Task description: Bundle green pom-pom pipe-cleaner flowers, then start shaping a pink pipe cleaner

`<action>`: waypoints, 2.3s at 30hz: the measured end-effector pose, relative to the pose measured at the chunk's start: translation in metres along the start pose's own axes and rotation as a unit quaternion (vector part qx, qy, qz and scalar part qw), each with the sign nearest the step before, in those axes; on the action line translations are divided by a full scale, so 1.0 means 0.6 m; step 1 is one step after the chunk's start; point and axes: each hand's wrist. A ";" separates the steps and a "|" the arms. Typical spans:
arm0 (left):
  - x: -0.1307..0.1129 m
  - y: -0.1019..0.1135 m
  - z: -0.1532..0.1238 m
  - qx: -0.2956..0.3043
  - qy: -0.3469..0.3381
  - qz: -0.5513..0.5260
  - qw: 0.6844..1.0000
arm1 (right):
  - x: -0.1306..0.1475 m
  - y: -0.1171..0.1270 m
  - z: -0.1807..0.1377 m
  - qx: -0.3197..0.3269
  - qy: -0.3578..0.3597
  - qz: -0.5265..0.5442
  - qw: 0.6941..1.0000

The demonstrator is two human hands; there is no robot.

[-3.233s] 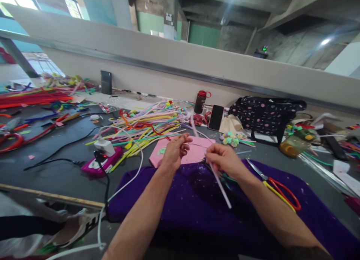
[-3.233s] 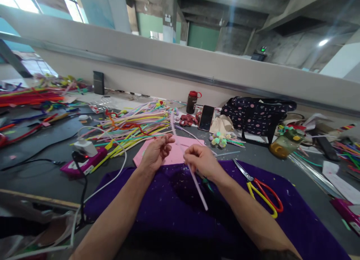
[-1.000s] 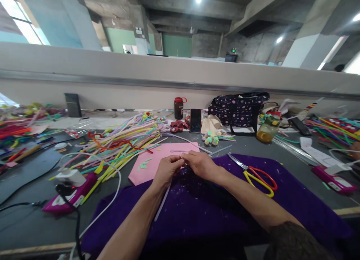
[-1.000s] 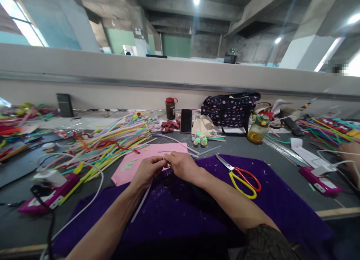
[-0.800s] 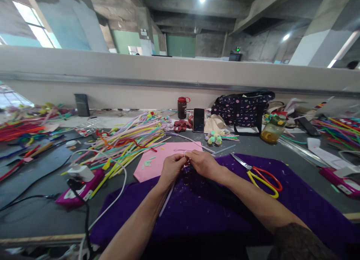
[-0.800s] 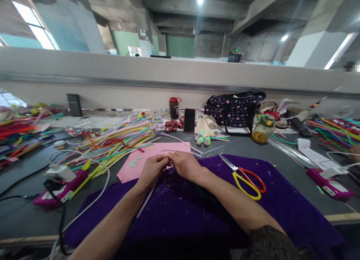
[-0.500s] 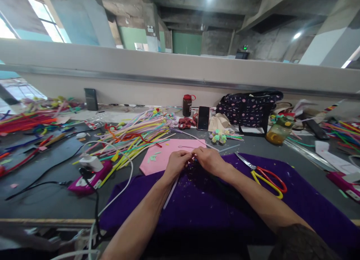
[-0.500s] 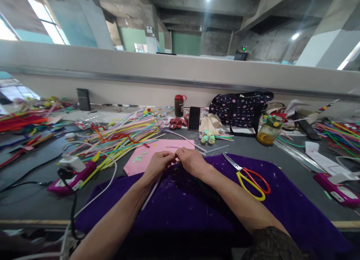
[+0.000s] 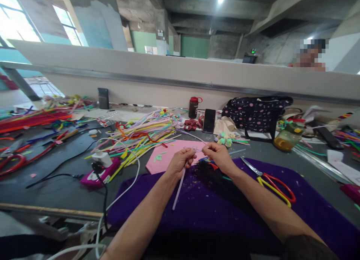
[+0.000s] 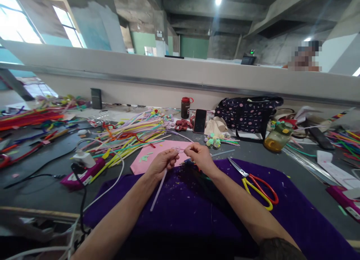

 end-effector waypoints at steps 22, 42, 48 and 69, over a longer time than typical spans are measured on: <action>0.010 -0.006 -0.003 0.021 0.021 0.025 0.999 | -0.019 -0.009 -0.004 0.042 0.064 -0.078 0.994; 0.012 -0.010 -0.008 -0.014 0.026 0.185 0.982 | 0.006 0.006 -0.009 0.174 0.070 -0.121 0.975; 0.012 -0.012 -0.008 -0.007 0.006 0.185 0.983 | 0.007 0.000 -0.012 0.133 0.090 -0.140 0.977; 0.007 -0.029 -0.018 0.046 0.002 0.140 0.989 | -0.001 0.010 0.012 -0.071 -0.035 0.218 0.973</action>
Point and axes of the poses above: each hand's wrist, its own z-axis towards the middle knuckle, its own y-axis out of the back of the hand, x = y × z, and after that the axes turned 8 degrees about x, right-handed
